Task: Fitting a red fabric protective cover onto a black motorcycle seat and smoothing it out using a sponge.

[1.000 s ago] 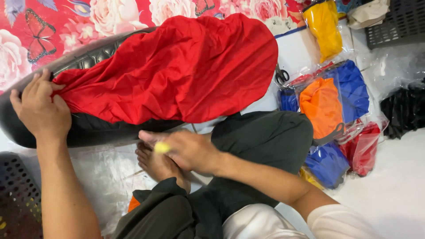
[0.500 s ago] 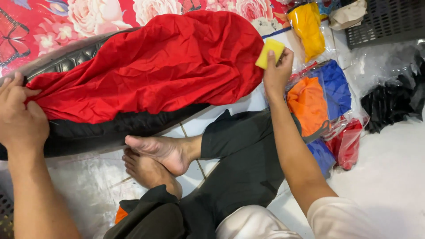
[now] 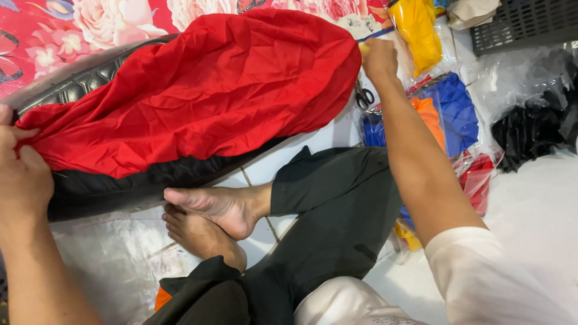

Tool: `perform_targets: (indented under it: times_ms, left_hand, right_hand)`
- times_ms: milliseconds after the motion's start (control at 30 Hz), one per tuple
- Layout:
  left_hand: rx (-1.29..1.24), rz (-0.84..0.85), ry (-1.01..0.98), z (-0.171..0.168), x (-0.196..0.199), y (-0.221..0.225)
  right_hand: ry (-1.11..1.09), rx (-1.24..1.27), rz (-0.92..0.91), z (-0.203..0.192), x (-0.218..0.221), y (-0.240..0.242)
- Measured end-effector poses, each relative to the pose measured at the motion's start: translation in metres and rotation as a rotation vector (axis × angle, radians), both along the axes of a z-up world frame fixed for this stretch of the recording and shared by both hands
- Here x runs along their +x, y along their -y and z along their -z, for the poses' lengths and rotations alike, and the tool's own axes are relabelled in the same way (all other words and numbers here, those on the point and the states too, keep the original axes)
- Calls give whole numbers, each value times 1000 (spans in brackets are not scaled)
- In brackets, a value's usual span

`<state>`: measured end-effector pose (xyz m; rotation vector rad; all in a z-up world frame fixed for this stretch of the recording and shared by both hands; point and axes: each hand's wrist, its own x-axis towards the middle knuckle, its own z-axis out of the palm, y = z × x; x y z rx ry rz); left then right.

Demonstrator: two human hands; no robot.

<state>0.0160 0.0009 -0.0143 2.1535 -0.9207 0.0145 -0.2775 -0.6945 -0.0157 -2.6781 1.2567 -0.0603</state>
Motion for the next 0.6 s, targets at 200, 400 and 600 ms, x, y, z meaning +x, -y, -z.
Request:
perform_targets:
  times_ms: [200, 400, 600]
  left_hand:
    - [29, -3, -44, 3, -2, -1]
    - [19, -6, -24, -2, 0, 2]
    - [32, -19, -43, -2, 2, 5]
  right_hand:
    - [341, 485, 271, -46, 3, -39]
    - [464, 662, 488, -38, -15, -16]
    - [173, 714, 352, -51, -31, -61]
